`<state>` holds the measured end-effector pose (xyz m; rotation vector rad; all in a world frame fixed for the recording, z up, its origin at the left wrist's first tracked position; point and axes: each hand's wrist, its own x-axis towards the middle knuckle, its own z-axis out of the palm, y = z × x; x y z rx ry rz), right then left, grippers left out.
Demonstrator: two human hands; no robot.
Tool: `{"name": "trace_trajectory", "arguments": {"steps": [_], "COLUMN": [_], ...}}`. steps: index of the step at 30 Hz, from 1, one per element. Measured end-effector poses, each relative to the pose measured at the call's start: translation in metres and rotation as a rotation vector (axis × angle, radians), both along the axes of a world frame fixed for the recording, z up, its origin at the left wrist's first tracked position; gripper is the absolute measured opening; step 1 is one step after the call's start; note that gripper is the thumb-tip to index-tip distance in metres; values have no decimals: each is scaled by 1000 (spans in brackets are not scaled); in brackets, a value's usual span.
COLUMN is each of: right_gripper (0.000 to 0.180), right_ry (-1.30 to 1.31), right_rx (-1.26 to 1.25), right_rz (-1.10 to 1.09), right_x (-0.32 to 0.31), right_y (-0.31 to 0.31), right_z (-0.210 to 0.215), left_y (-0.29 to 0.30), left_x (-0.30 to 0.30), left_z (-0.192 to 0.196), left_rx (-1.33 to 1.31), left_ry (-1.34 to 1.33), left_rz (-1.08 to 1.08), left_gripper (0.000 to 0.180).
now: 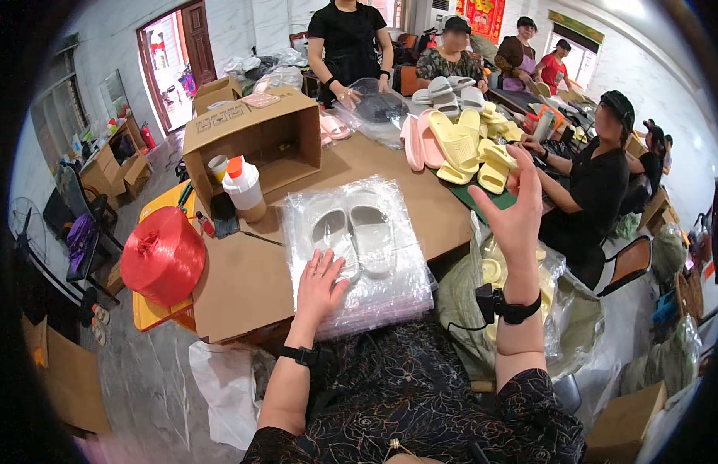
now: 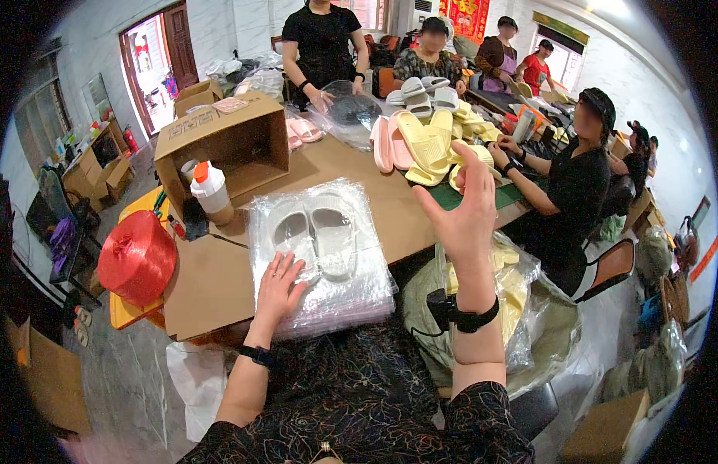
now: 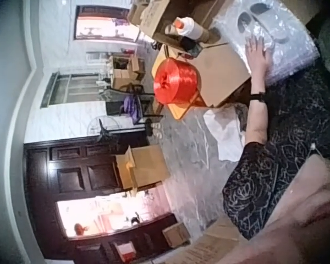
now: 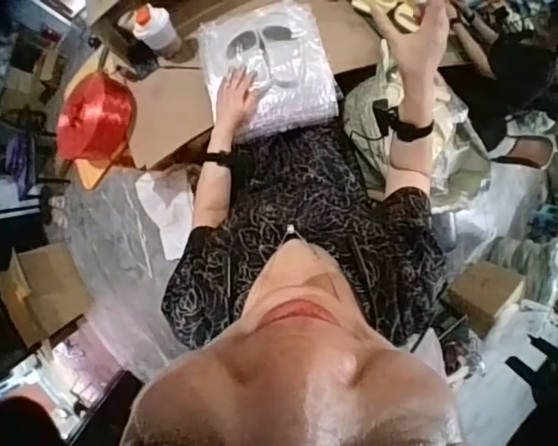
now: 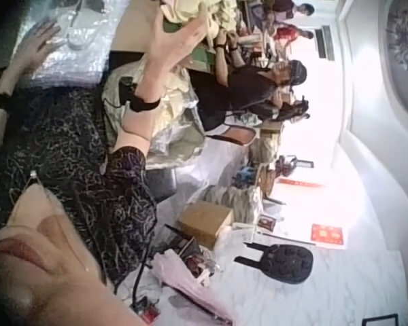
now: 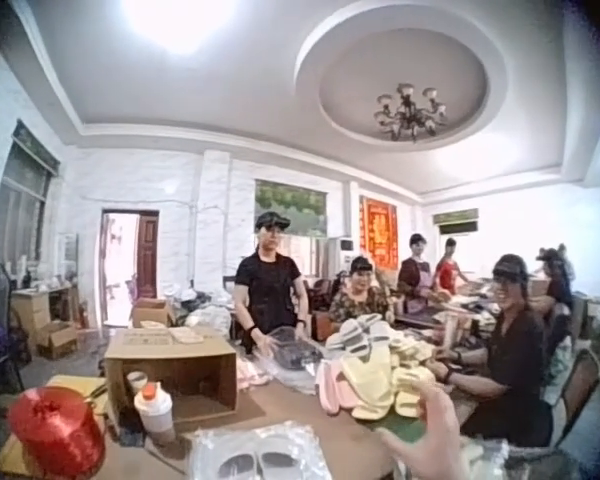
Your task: The recorder sorts and inspects yellow slides at a production table in a footwear workshop, placing some into a large storage sack.
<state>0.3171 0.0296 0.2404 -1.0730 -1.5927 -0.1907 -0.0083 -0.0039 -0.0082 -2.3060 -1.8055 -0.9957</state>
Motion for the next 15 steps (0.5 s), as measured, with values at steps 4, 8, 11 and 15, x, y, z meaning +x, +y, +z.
{"name": "trace_trajectory", "arguments": {"steps": [4,8,11,15], "right_gripper": [71,71,71,69], "right_ry": [-29,-18,9,2], "right_rx": [-10,-29,-48,-71], "right_rz": [13,29,59,152], "right_x": [-2,-2,-6,-29], "right_y": [0,2,6,4], "right_z": [-9,-15,-23,-37], "left_y": [-2,-2,-1,-3], "left_x": [2,4,2,0], "left_z": [1,4,1,5], "left_rx": [10,-1,36,29], "left_ry": [-2,15,6,12], "left_rz": [3,17,8,13], "left_gripper": [48,47,47,46]}}
